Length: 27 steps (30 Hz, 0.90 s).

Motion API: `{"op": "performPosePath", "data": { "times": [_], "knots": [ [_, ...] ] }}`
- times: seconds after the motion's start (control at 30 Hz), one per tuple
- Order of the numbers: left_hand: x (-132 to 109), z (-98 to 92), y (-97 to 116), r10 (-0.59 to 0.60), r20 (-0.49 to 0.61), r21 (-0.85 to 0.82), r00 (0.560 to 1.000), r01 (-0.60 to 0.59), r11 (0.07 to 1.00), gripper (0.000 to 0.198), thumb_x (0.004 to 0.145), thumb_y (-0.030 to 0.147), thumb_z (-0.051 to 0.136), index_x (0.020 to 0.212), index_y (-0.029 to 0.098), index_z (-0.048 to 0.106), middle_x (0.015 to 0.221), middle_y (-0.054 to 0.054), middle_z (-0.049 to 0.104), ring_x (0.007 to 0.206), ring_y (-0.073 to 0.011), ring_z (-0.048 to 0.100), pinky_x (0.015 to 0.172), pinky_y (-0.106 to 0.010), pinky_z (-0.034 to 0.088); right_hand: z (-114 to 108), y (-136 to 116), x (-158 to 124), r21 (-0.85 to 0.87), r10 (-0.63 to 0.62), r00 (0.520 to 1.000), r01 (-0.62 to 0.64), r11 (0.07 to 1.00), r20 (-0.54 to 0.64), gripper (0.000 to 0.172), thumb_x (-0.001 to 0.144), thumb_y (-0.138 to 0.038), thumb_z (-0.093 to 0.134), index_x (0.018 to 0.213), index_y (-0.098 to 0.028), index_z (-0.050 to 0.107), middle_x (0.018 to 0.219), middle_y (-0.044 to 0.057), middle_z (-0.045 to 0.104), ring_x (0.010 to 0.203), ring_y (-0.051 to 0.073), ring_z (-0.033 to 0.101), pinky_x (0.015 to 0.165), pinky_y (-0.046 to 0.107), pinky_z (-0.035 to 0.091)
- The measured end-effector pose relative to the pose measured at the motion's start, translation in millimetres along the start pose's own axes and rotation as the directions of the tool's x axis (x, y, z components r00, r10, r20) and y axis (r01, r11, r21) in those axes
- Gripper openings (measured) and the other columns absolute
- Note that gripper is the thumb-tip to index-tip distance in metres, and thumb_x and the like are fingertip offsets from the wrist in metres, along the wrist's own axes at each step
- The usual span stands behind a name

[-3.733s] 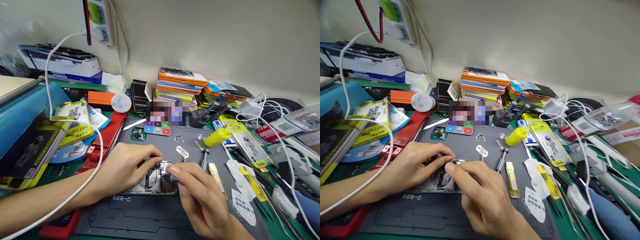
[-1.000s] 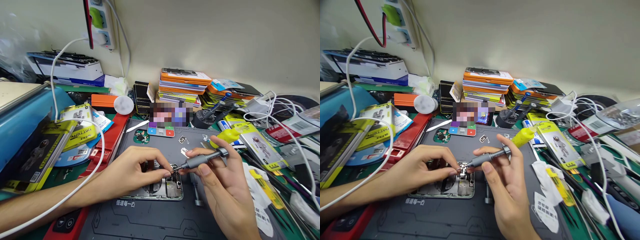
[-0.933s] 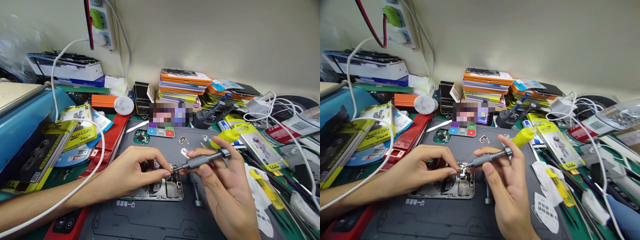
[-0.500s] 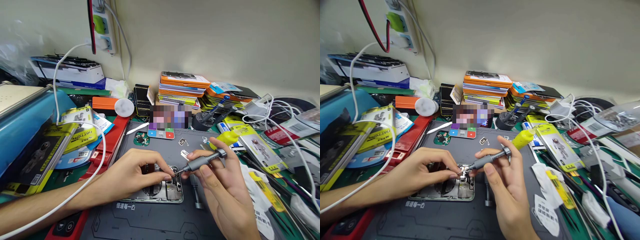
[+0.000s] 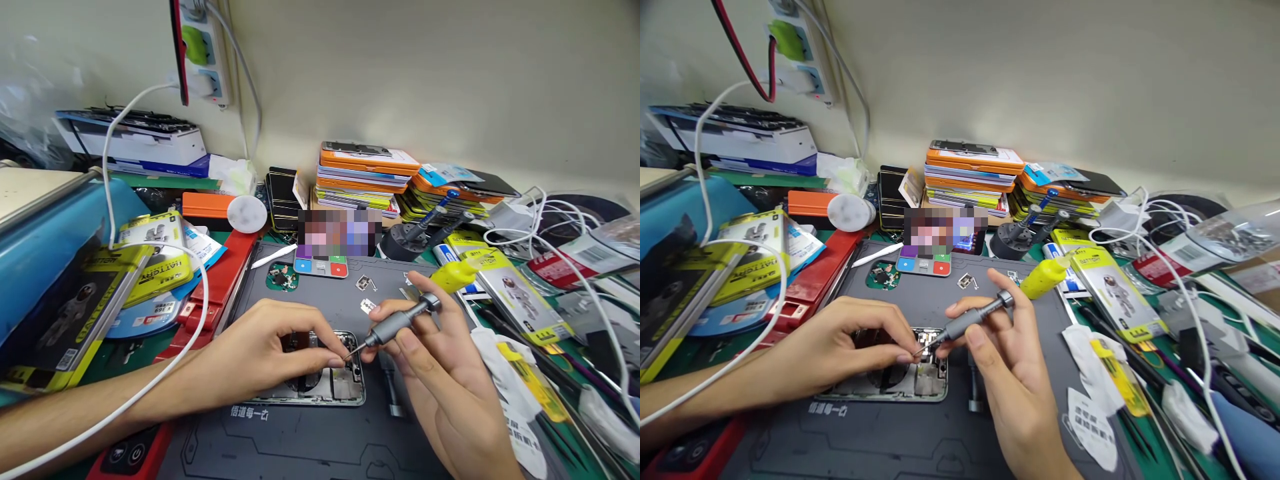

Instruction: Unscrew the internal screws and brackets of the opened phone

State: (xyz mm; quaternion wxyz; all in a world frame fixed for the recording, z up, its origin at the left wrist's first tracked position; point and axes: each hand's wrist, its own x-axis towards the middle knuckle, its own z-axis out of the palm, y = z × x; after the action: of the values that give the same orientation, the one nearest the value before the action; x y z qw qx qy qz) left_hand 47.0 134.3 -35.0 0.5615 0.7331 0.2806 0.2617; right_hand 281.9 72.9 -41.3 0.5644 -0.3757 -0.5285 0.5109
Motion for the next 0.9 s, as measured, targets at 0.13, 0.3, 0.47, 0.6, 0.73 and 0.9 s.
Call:
{"op": "performPosePath", "data": {
  "times": [0.13, 0.3, 0.47, 0.6, 0.73, 0.9],
  "knots": [
    [0.0, 0.1, 0.2, -0.004, -0.001, -0.002, 1.000, 0.004, 1.000, 0.014, 0.103, 0.034, 0.072, 0.105, 0.022, 0.080, 0.104, 0.004, 0.079, 0.094, -0.0114, 0.073, 0.083, -0.020, 0.055, 0.7, -0.7, -1.0, -0.001, 0.010, 1.000, -0.010, 1.000, -0.019, 0.047, 0.117, -0.027, 0.049, 0.159, -0.030, 0.027, 0.121, 0.010, 0.056, 0.090, 0.009, 0.067, 0.088, 0.017, 0.064],
    [0.5, 0.3, 2.3, -0.013, 0.014, -0.007, 1.000, 0.013, 1.000, 0.016, 0.103, 0.035, 0.072, 0.105, 0.021, 0.080, 0.103, 0.003, 0.079, 0.094, -0.0119, 0.073, 0.084, -0.020, 0.055, 2.5, -3.7, -2.1, 0.005, 0.059, 0.997, -0.058, 0.998, -0.043, 0.053, 0.115, -0.032, 0.057, 0.159, -0.031, 0.027, 0.122, 0.010, 0.056, 0.091, 0.011, 0.066, 0.088, 0.019, 0.064],
    [1.0, -0.4, 4.0, 0.003, 0.010, -0.019, 1.000, -0.003, 1.000, 0.014, 0.103, 0.031, 0.072, 0.103, 0.020, 0.079, 0.102, 0.003, 0.079, 0.092, -0.0100, 0.073, 0.083, -0.018, 0.054, 4.2, -5.8, -1.7, 0.002, 0.085, 0.996, -0.085, 0.996, -0.041, 0.054, 0.114, -0.031, 0.058, 0.158, -0.031, 0.026, 0.120, 0.009, 0.056, 0.088, 0.010, 0.066, 0.086, 0.018, 0.064],
    [1.5, -1.9, 3.4, 0.021, 0.037, -0.044, 0.999, -0.019, 0.999, 0.012, 0.104, 0.028, 0.071, 0.104, 0.019, 0.079, 0.102, 0.003, 0.079, 0.093, -0.0093, 0.073, 0.084, -0.017, 0.055, 4.1, -8.3, 1.1, 0.045, 0.110, 0.994, -0.109, 0.993, -0.026, 0.056, 0.113, -0.030, 0.058, 0.158, -0.031, 0.025, 0.119, 0.008, 0.057, 0.088, 0.010, 0.066, 0.086, 0.016, 0.063],
    [2.3, -3.1, -0.3, 0.038, -0.053, 0.097, 0.998, -0.032, 0.995, 0.011, 0.105, 0.026, 0.069, 0.103, 0.023, 0.079, 0.103, 0.009, 0.079, 0.094, -0.0055, 0.072, 0.085, -0.013, 0.051, 1.1, -11.0, 5.9, 0.100, 0.135, 0.987, -0.127, 0.987, -0.081, 0.063, 0.110, -0.035, 0.065, 0.159, -0.025, 0.027, 0.116, 0.010, 0.058, 0.085, 0.013, 0.065, 0.078, 0.019, 0.064],
    [1.3, -1.8, -3.2, 0.063, -0.172, 0.292, 0.983, -0.010, 0.956, 0.009, 0.105, 0.029, 0.069, 0.103, 0.026, 0.077, 0.105, 0.011, 0.078, 0.099, -0.0065, 0.071, 0.088, -0.017, 0.049, -1.9, -6.8, 4.3, -0.117, -0.015, 0.984, -0.007, 0.993, -0.180, 0.061, 0.113, -0.038, 0.062, 0.163, -0.023, 0.029, 0.115, 0.011, 0.059, 0.088, 0.014, 0.063, 0.074, 0.021, 0.064]
  ]
}}
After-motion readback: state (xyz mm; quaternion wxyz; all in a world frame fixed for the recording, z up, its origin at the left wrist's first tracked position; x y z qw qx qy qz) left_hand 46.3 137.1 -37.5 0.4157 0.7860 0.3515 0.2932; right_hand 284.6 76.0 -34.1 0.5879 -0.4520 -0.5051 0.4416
